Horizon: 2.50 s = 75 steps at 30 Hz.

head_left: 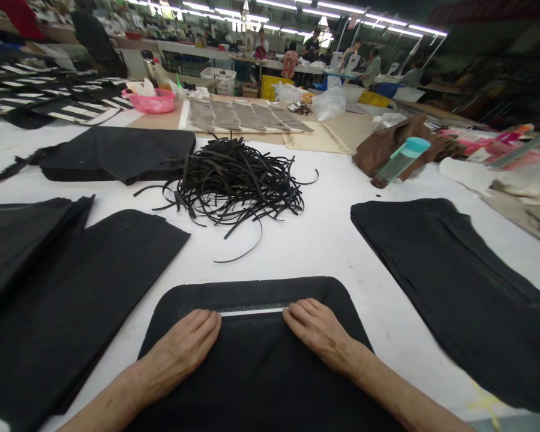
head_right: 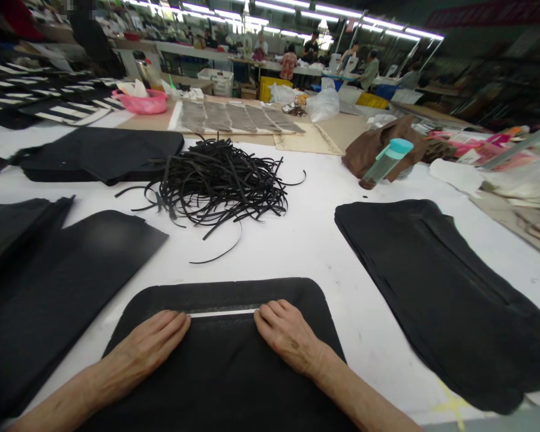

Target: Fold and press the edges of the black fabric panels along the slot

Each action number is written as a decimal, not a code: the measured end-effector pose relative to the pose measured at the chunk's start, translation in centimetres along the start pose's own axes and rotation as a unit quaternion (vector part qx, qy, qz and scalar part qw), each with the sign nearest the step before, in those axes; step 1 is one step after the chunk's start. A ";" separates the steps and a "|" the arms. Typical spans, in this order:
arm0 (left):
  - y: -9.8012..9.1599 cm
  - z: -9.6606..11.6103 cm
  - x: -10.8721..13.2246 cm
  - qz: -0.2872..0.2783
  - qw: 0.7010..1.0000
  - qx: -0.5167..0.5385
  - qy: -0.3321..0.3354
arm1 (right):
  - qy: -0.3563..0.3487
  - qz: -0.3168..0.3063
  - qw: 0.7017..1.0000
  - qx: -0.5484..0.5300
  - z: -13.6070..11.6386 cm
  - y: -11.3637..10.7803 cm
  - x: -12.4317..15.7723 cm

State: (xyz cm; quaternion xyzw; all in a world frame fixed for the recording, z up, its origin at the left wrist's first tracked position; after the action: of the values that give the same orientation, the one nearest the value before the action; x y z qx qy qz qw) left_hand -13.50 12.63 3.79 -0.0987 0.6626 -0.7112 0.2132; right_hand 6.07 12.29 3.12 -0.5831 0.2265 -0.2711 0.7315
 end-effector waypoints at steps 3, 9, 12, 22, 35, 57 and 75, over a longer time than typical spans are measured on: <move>-0.2 -0.3 0.7 0.017 1.000 -0.007 0.001 | 0.001 0.016 1.000 0.023 0.4 0.1 0.9; 0.4 -1.1 2.1 0.065 0.997 -0.019 -0.025 | 0.018 0.022 0.998 0.061 1.5 0.2 3.2; 0.4 -1.2 2.7 0.057 0.998 -0.033 -0.011 | 0.037 0.016 0.997 0.068 2.1 0.3 4.5; -0.3 -1.3 3.1 0.071 0.997 -0.031 0.015 | 0.204 0.012 0.979 -0.011 3.5 0.1 6.9; -1.0 -2.4 1.6 0.004 0.998 0.020 -0.062 | 0.141 0.036 0.984 0.103 3.3 0.8 5.4; -0.5 -2.9 2.4 0.006 0.960 0.162 -0.230 | 0.166 0.051 0.985 -0.012 -2.9 -1.5 -3.4; -1.4 -7.2 1.3 0.133 0.894 0.277 -0.328 | 0.163 0.076 0.980 -0.080 -3.4 -2.5 -9.8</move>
State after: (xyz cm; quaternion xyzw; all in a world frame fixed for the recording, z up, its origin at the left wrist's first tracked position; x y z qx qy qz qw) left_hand -17.92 18.63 4.30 -0.1742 0.3383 -0.7583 0.5293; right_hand -3.78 15.88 4.97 -0.5692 0.4071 -0.2868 0.6542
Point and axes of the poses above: each hand's wrist, its own x-axis away from the middle knuckle, its own y-axis out of the palm, z = x × y, the point moved 7 cm from there along -x, towards the middle knuckle, and after that the axes turned 11 degrees about x, right-handed, at the moved point
